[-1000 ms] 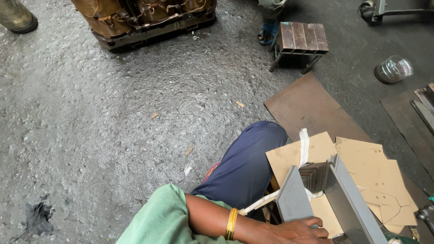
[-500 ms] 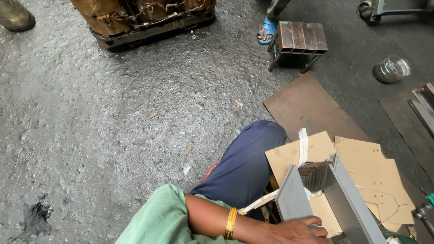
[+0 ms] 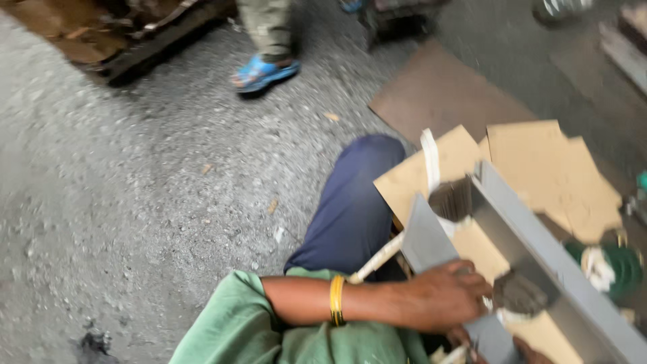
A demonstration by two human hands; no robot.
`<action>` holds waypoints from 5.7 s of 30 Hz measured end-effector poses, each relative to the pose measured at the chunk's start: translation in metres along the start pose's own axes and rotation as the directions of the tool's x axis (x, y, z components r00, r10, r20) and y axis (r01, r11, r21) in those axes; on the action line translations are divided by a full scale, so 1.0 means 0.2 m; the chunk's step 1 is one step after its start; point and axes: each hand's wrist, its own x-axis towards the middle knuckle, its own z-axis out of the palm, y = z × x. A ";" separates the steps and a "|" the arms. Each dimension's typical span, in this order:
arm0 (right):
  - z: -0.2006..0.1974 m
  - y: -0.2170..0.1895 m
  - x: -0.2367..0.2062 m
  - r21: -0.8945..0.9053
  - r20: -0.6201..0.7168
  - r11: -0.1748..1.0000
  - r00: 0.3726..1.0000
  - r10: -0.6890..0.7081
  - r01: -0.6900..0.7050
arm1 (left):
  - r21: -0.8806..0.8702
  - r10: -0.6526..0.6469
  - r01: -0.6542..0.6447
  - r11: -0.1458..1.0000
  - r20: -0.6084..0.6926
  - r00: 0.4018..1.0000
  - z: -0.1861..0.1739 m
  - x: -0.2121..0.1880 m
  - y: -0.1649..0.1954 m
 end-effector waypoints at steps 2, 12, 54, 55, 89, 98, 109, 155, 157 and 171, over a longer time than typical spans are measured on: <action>-0.03 0.05 -0.11 0.024 0.036 0.999 0.999 0.037 -0.038 | -0.178 0.021 -0.009 0.984 0.066 0.998 -0.07 0.04 -0.02; -0.28 0.01 -0.17 0.127 0.128 0.975 0.978 0.167 -0.183 | -0.270 0.036 0.018 0.963 0.194 0.980 -0.18 0.17 0.08; -0.26 0.04 -0.10 0.094 0.138 0.980 0.978 0.159 -0.172 | -0.145 0.054 -0.020 0.989 0.236 0.970 -0.16 0.22 0.13; -0.26 0.04 -0.10 0.089 0.132 0.983 0.980 0.149 -0.161 | -0.141 0.055 -0.022 0.990 0.233 0.971 -0.16 0.22 0.12; -0.29 0.28 -0.28 -0.122 -0.327 0.992 0.942 -0.072 0.033 | 0.367 0.456 -0.425 0.828 0.001 0.890 -0.06 0.19 0.18; -0.54 0.66 -0.36 -0.050 0.010 0.999 1.000 -0.020 0.020 | 0.291 0.471 -0.470 0.833 0.072 0.879 -0.05 0.37 0.22; -0.52 1.35 -0.23 -0.155 -0.212 0.988 0.977 -0.004 -0.030 | 0.380 0.556 -0.509 0.773 -0.020 0.831 0.10 0.89 0.31; -0.31 1.36 -0.24 -0.010 -0.245 0.996 0.966 0.088 -0.093 | 0.030 0.277 -0.276 0.961 -0.069 0.958 0.07 0.87 0.15; -0.30 1.37 -0.24 0.020 -0.234 0.995 0.968 0.096 -0.094 | 0.029 0.269 -0.267 0.963 -0.087 0.959 0.06 0.86 0.13; -0.27 1.42 -0.28 0.126 -0.202 0.986 0.970 0.132 -0.107 | 0.008 0.287 -0.287 0.958 -0.067 0.956 0.11 0.81 0.05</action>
